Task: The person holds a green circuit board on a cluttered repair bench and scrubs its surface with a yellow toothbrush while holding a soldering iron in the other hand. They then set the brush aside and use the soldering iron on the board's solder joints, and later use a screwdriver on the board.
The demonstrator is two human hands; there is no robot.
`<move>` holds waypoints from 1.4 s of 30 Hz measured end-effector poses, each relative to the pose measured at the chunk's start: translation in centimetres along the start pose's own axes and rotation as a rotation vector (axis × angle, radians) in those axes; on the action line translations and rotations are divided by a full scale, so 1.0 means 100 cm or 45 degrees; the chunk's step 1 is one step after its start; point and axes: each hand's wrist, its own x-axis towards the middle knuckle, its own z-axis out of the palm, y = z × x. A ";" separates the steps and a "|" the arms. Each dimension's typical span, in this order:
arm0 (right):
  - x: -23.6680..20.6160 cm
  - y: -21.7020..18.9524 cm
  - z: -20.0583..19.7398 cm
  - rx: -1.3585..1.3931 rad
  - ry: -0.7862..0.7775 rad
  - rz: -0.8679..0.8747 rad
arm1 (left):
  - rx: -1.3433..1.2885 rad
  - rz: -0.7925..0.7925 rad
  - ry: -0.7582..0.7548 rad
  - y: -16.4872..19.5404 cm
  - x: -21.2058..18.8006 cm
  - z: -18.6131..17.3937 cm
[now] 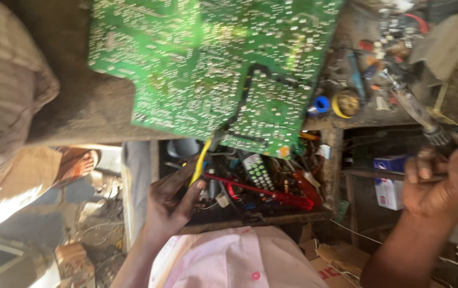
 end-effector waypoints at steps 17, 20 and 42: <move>-0.025 -0.014 -0.020 -1.128 0.418 -0.663 | 0.789 0.565 -0.045 -0.020 -0.013 -0.003; -0.021 0.000 -0.017 -1.140 0.439 -0.647 | 0.979 0.621 -0.115 -0.017 -0.012 -0.001; 0.011 0.047 0.035 -1.659 -0.017 -1.098 | 1.079 0.592 -0.104 -0.009 -0.010 -0.003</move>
